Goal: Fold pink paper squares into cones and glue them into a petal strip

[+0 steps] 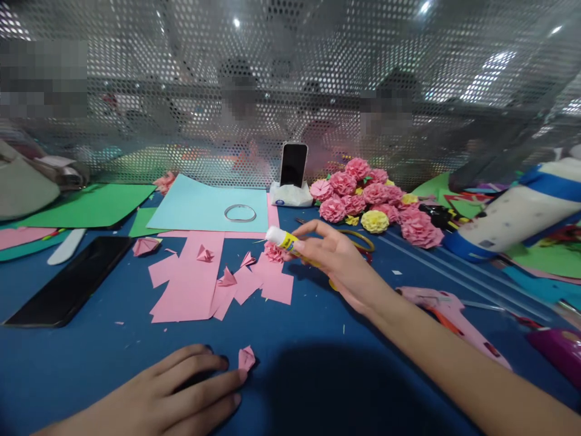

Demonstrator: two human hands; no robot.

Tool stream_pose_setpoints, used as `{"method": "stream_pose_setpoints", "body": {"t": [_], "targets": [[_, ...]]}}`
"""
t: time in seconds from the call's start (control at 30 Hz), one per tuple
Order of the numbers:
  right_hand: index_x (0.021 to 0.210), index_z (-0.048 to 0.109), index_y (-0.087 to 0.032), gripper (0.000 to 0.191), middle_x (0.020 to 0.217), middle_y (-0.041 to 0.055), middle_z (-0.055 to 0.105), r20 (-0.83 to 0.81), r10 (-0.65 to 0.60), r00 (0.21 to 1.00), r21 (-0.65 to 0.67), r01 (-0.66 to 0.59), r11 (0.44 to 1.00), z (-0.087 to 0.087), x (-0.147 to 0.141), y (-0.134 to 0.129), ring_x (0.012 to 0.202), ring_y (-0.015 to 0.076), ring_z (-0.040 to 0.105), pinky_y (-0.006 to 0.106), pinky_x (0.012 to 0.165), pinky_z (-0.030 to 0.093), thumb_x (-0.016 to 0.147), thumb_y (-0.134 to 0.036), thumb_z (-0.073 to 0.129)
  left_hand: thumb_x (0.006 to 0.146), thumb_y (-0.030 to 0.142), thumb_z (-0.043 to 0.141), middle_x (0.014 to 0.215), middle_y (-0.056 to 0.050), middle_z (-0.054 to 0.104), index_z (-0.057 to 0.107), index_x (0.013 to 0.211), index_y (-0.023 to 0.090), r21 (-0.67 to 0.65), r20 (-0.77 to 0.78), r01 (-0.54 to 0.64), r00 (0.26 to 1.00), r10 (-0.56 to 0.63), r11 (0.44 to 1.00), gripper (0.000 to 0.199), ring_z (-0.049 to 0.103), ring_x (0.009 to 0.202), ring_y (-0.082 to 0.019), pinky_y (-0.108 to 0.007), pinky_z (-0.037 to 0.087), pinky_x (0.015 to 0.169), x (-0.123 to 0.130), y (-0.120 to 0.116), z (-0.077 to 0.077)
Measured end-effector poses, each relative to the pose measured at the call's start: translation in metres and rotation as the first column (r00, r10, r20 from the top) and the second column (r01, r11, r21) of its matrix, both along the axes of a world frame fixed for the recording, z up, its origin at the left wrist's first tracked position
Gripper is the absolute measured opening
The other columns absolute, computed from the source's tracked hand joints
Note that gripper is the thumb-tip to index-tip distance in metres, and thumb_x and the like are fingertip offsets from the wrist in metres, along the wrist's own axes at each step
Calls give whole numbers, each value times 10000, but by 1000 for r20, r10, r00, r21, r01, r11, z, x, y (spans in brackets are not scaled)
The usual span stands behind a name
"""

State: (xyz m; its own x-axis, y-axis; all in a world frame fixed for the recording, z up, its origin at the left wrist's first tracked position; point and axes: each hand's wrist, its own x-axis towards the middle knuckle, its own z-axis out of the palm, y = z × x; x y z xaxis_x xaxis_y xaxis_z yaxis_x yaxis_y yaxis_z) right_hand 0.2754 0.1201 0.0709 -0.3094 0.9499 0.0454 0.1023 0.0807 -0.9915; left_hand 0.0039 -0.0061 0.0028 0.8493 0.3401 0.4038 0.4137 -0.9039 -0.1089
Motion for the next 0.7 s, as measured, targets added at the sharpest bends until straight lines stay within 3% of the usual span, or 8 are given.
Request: {"method": "stream_pose_setpoints", "body": {"t": [0.13,0.2,0.27,0.33,0.37,0.53,0.63,0.7], "targets": [[1072,609,-249,394,1145,35,668,-4,-35,999,3,35,999,-11,3,7,1044,195,628,256,828,499,741,-332,805,1066,153,348,1225,1,696,665,1195,180,9,119,26,993,-27,1000,343,626,997,-193,-330,480,967,1,0,9],[1161,612,-247,446,1179,57,652,18,-30,999,6,30,1000,-21,4,12,1089,222,612,295,870,497,755,-342,772,1078,143,289,1159,-3,723,661,1157,162,-75,99,56,994,-48,996,380,635,985,-168,-287,480,946,0,-1,16],[1127,622,-232,408,1135,62,658,15,-44,999,24,44,999,-32,6,17,1077,233,613,320,879,491,754,-337,747,1082,143,250,871,-12,738,667,993,172,-107,156,98,984,-81,989,427,641,788,-145,-264,502,817,-2,-2,19],[1080,613,-230,369,1113,50,644,8,-74,997,59,73,996,-42,7,22,1075,232,601,332,890,478,740,-313,728,1078,169,258,580,-3,583,599,786,179,-119,238,97,969,-66,988,449,527,547,-145,-288,451,603,-4,0,16],[1048,604,-230,328,1079,43,639,6,-93,996,81,92,992,-46,7,24,1059,229,598,337,885,474,748,-313,707,1077,197,257,561,-7,544,571,767,179,-148,243,90,969,-52,985,442,494,522,-150,-298,411,556,-5,3,13],[959,580,-222,203,968,24,621,30,-146,989,175,139,975,-55,3,22,956,207,587,328,824,461,776,-277,648,1040,158,248,783,-25,637,528,1194,208,-391,237,-152,936,259,908,323,587,652,-154,-247,460,597,-18,33,6],[994,565,-223,225,976,32,639,38,-160,986,210,148,967,-54,0,16,936,207,601,328,789,472,784,-273,628,1029,118,258,1045,-86,649,446,1317,196,-383,240,-205,920,311,901,353,630,927,-174,-285,520,787,-20,58,17],[1042,551,-227,274,988,39,649,40,-169,985,237,155,959,-52,-1,14,939,213,609,335,774,480,783,-279,624,1010,208,431,1220,-115,596,517,1270,216,-342,211,-211,932,294,916,275,582,1091,-231,-365,506,888,-16,73,22]]}}
